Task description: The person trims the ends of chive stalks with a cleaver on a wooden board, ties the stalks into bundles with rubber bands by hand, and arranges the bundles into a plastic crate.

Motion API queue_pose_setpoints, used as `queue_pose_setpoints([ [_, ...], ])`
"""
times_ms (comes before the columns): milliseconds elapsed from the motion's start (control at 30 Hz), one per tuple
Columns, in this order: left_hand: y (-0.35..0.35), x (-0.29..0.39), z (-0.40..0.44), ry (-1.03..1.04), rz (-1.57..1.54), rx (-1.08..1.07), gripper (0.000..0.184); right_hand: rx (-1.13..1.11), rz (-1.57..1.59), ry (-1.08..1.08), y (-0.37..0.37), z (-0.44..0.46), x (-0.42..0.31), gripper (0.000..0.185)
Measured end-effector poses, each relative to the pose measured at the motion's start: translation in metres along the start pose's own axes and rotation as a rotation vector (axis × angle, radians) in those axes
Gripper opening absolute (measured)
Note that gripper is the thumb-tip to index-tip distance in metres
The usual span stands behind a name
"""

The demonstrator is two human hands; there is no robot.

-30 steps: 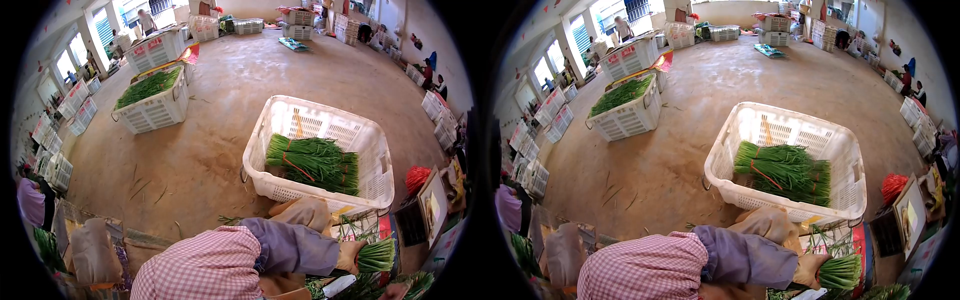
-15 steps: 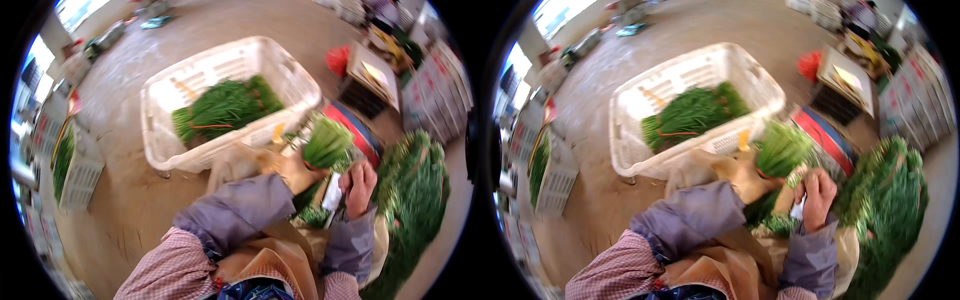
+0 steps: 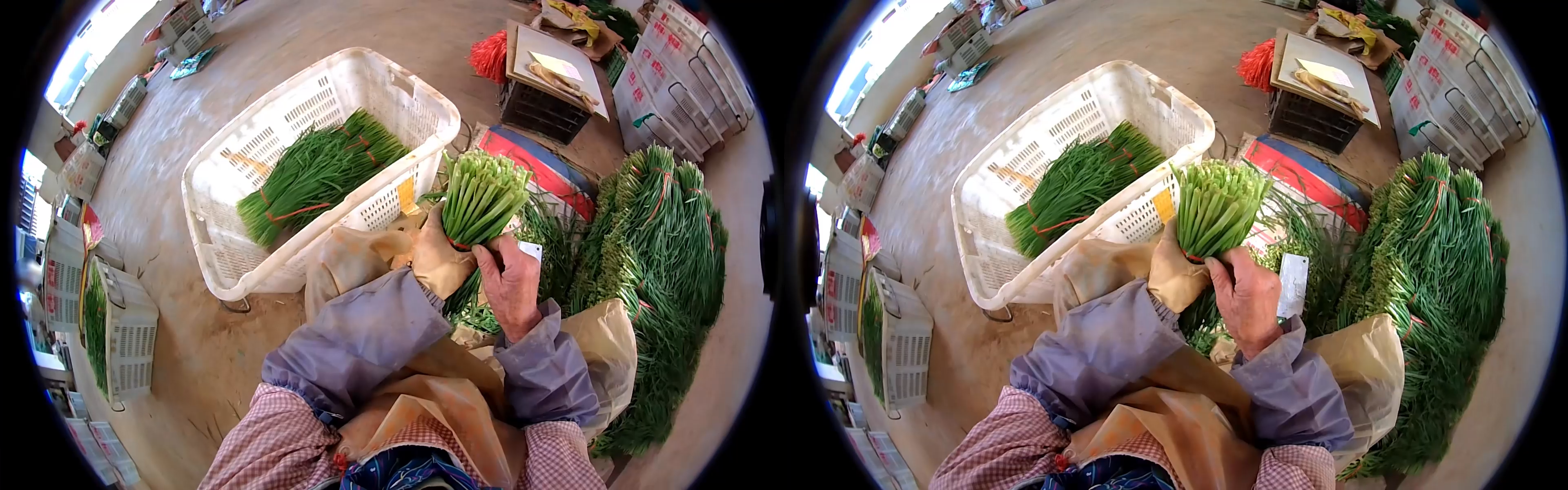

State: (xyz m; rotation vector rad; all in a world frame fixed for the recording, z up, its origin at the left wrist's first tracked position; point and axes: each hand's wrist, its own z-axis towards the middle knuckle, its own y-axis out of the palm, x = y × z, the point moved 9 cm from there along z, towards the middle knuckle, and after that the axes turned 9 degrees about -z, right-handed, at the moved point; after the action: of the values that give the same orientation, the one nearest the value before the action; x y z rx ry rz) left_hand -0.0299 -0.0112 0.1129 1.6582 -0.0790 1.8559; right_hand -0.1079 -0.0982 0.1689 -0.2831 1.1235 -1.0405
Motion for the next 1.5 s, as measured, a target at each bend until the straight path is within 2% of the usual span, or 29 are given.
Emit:
queue_pose_setpoints([
  [33,-0.002,-0.003,-0.001,0.016,0.065,0.023,0.040,-0.061,0.077,0.023,0.003,-0.001,0.003,0.019],
  [100,-0.001,-0.036,0.007,-0.239,-0.671,0.080,0.037,-0.187,0.316,0.148,0.011,-0.005,0.011,0.020],
  [133,0.005,-0.055,0.009,-0.369,-1.039,0.108,0.039,-0.318,0.576,0.199,0.016,-0.009,0.016,0.017],
  [200,-0.014,-0.068,0.011,-0.271,-0.435,0.146,0.045,-0.576,1.097,0.295,0.015,-0.018,0.018,0.012],
  [267,-0.009,-0.079,0.007,-0.344,-0.603,0.139,0.040,-0.573,1.604,-0.091,-0.027,-0.018,-0.025,0.018],
  [333,-0.005,-0.064,0.005,-0.288,-0.507,0.104,0.039,-0.783,1.596,-0.393,-0.057,-0.013,-0.053,0.009],
  [400,-0.003,-0.031,0.003,-0.100,-0.070,0.025,0.052,-0.558,0.929,-0.151,-0.071,-0.005,-0.019,0.012],
  [467,0.003,0.004,-0.002,0.094,0.465,0.020,0.076,-0.129,0.396,0.283,-0.079,0.008,0.015,0.013],
  [533,0.004,0.013,-0.003,0.122,0.678,0.062,0.086,0.003,0.218,0.173,-0.082,0.008,0.017,0.015],
  [600,0.003,0.012,-0.005,0.187,0.684,0.081,0.084,0.099,0.026,-0.070,-0.077,0.010,-0.016,0.019],
  [733,0.002,0.007,-0.008,0.298,0.768,0.134,0.084,0.250,-0.292,-0.187,-0.057,0.011,-0.032,0.020],
  [833,-0.004,0.008,-0.011,0.312,0.830,0.173,0.086,0.206,-0.197,-0.149,-0.052,0.014,-0.028,0.011],
  [933,-0.003,0.019,-0.011,0.325,0.829,0.185,0.084,-0.073,0.892,0.247,-0.059,0.008,0.019,0.006],
  [1000,-0.004,0.025,-0.013,0.299,0.725,0.193,0.076,0.088,1.238,0.248,-0.079,0.000,0.042,0.008],
  [1067,-0.009,0.025,-0.012,0.259,0.576,0.244,0.064,0.116,0.876,0.181,-0.088,0.000,0.060,0.016],
  [1133,-0.017,-0.002,-0.005,0.012,-0.015,0.229,0.055,0.122,0.474,0.236,-0.066,-0.006,0.075,0.044],
  [1167,-0.008,-0.017,-0.002,-0.092,-0.330,0.196,0.050,-0.017,0.504,0.192,-0.042,-0.007,0.074,0.075],
  [1200,0.004,-0.026,0.000,-0.191,-0.650,0.142,0.046,-0.048,0.501,0.105,-0.020,-0.011,0.073,0.097],
  [1267,0.006,-0.004,-0.007,-0.061,-0.628,0.077,0.058,-0.215,0.489,0.178,0.030,-0.025,0.067,0.109],
  [1300,0.006,0.007,-0.011,0.005,-0.620,0.045,0.067,-0.216,0.514,0.208,0.045,-0.032,0.066,0.103],
  [1367,-0.008,0.005,-0.007,0.011,-0.524,0.147,0.079,-0.205,0.498,0.212,0.062,-0.031,0.057,0.091],
  [1467,-0.030,0.029,-0.003,0.037,-0.279,0.161,0.073,-0.203,0.389,0.196,0.075,-0.024,0.057,0.086],
  [1500,-0.037,0.034,0.004,-0.058,-0.161,0.099,0.075,-0.184,0.528,0.287,0.076,-0.018,0.051,0.081],
])
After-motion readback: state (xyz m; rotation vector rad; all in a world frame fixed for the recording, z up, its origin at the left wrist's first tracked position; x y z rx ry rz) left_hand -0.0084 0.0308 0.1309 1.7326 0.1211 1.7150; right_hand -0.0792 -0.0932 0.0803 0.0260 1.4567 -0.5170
